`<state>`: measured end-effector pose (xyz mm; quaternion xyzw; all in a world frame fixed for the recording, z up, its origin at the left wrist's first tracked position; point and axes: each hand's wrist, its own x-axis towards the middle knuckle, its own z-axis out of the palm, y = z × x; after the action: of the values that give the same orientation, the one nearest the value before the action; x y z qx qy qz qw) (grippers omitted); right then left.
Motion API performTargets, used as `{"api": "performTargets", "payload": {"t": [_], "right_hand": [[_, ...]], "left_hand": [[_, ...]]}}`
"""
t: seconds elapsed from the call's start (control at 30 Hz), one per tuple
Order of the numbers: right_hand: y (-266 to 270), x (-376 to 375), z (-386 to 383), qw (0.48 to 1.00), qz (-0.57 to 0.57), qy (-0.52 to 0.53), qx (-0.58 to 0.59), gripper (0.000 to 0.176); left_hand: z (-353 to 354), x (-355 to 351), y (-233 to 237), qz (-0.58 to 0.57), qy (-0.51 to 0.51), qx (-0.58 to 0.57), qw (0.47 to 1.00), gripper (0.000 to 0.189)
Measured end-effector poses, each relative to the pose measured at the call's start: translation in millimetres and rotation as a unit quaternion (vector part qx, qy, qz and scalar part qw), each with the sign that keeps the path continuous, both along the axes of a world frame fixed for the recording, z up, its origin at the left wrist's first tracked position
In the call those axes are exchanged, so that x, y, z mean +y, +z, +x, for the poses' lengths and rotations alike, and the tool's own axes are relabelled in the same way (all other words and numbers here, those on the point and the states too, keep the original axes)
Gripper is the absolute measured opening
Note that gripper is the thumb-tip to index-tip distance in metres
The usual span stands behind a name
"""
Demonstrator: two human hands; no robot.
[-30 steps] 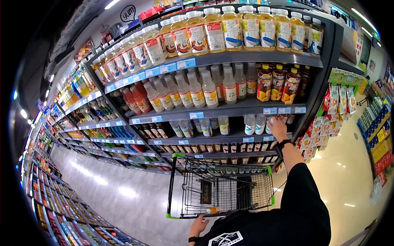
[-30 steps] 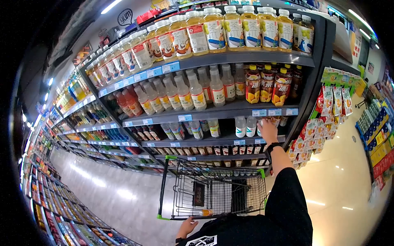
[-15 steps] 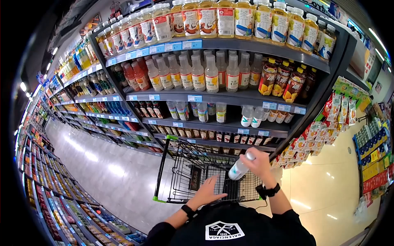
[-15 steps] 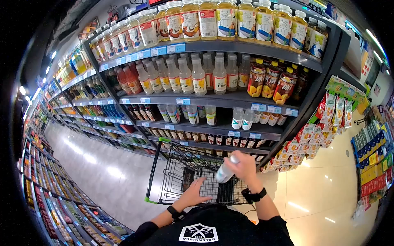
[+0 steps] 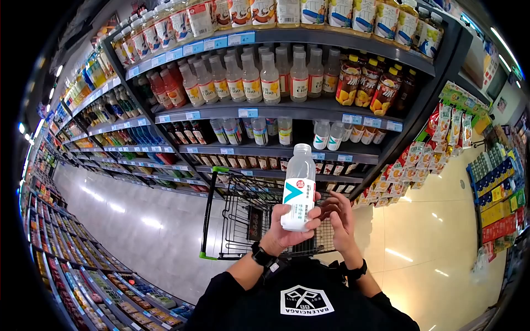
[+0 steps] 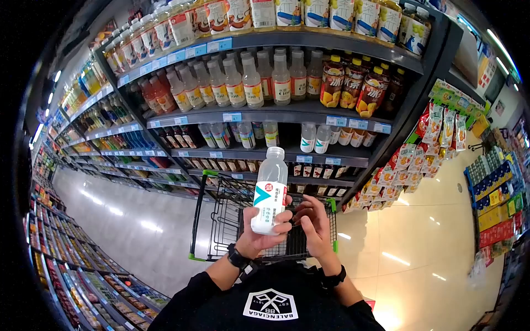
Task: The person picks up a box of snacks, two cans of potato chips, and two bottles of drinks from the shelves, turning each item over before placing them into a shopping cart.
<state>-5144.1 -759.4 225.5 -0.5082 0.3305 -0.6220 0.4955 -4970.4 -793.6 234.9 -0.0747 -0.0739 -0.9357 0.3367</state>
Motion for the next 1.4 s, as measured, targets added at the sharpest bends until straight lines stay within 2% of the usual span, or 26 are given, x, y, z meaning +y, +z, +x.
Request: {"api": "performTargets", "payload": {"t": [0.1,0.17,0.23,0.27,0.3,0.37,0.43,0.5,0.57,0.6,0.7,0.77,0.83,0.9,0.93,1.0,1.03,1.1,1.17,1.2,1.23,1.27,1.3,1.33,1.37,1.4], "right_hand": [[2.7,7.6,0.4,1.000,-0.027,0.012,0.011,0.056],[10.5,13.0,-1.8,0.999,-0.007,0.029,0.014,0.074],[18.5,17.3,5.2,1.000,-0.001,0.010,-0.018,0.079],[21.1,15.8,8.7,1.000,0.007,-0.004,-0.017,0.080],[16.9,13.2,12.3,0.998,0.045,-0.012,-0.038,0.076],[11.4,15.1,7.5,0.987,0.130,0.013,-0.098,0.067],[9.0,9.2,-0.7,0.941,0.174,0.120,-0.266,0.062],[29.0,8.1,9.9,0.910,0.198,0.074,-0.357,0.069],[16.2,-1.4,3.9,0.861,0.168,0.137,-0.460,0.071],[14.4,-4.5,3.6,0.822,0.174,0.168,-0.516,0.071],[4.0,-7.4,0.7,0.778,0.151,0.245,-0.558,0.071],[-0.1,-6.9,2.1,0.791,0.148,0.237,-0.544,0.071],[2.4,-5.8,3.6,0.802,0.145,0.234,-0.529,0.071],[17.3,-1.4,7.0,0.887,0.180,0.114,-0.409,0.071],[22.2,2.9,1.7,0.907,0.178,0.161,-0.346,0.072],[10.9,3.0,5.7,0.966,0.155,0.080,-0.188,0.074],[9.6,3.5,7.5,0.984,0.134,0.048,-0.104,0.073],[10.2,5.6,15.3,0.988,0.116,0.039,-0.095,0.070],[13.5,3.7,18.8,0.994,0.061,0.055,-0.077,0.071],[20.6,3.2,20.8,0.989,0.072,0.071,-0.111,0.076],[24.8,1.3,19.3,0.988,0.071,0.073,-0.111,0.076],[27.4,-0.4,15.2,0.979,0.082,0.121,-0.140,0.080],[30.5,-1.9,13.0,0.967,0.092,0.169,-0.168,0.085],[35.4,-2.4,13.5,0.957,0.102,0.191,-0.191,0.095],[39.9,-3.1,14.3,0.957,0.102,0.193,-0.190,0.095],[44.3,-3.2,15.4,0.949,0.081,0.241,-0.185,0.097]], "left_hand": [[2.9,2.2,5.9,-0.099,0.008,-0.086,0.991,0.075],[7.6,11.3,22.3,-0.152,0.023,-0.245,0.957,0.073],[-6.8,12.3,19.1,-0.324,0.150,-0.448,0.820,0.075],[-7.9,16.5,34.6,-0.440,0.226,-0.567,0.658,0.079],[-11.0,24.5,56.8,-0.453,0.184,-0.662,0.568,0.083],[-17.5,37.9,65.2,-0.485,0.214,-0.710,0.463,0.090],[-16.6,46.9,70.3,-0.494,0.222,-0.686,0.486,0.089],[-13.6,51.0,71.8,-0.503,0.228,-0.662,0.507,0.088],[-12.3,52.9,71.3,-0.545,0.249,-0.600,0.530,0.084],[-12.3,55.4,69.5,-0.537,0.251,-0.583,0.555,0.072],[-13.9,59.1,55.0,-0.564,0.275,-0.573,0.527,0.067],[-12.4,59.6,57.0,-0.561,0.277,-0.573,0.529,0.065],[-11.5,60.1,60.7,-0.519,0.230,-0.590,0.574,0.073],[-11.3,60.8,60.6,-0.500,0.238,-0.605,0.572,0.080],[-11.6,61.1,60.3,-0.482,0.245,-0.618,0.571,0.088],[-13.4,57.0,47.8,-0.460,0.262,-0.643,0.554,0.093],[-13.5,55.0,43.8,-0.441,0.273,-0.665,0.537,0.098],[-9.9,52.8,43.1,-0.410,0.248,-0.677,0.558,0.093],[-4.3,49.4,33.5,-0.368,0.219,-0.578,0.695,0.086],[-0.8,49.2,25.7,-0.358,0.210,-0.544,0.729,0.079],[4.8,50.8,27.2,-0.358,0.212,-0.545,0.728,0.079],[10.6,52.6,30.1,-0.264,0.110,-0.443,0.850,0.076],[13.5,54.3,31.3,-0.160,0.004,-0.320,0.934,0.074],[12.8,56.5,24.8,-0.152,-0.020,-0.225,0.962,0.074],[15.5,58.1,18.0,-0.132,-0.066,-0.161,0.976,0.077],[16.4,60.4,17.5,-0.122,-0.087,-0.160,0.976,0.081]]}}
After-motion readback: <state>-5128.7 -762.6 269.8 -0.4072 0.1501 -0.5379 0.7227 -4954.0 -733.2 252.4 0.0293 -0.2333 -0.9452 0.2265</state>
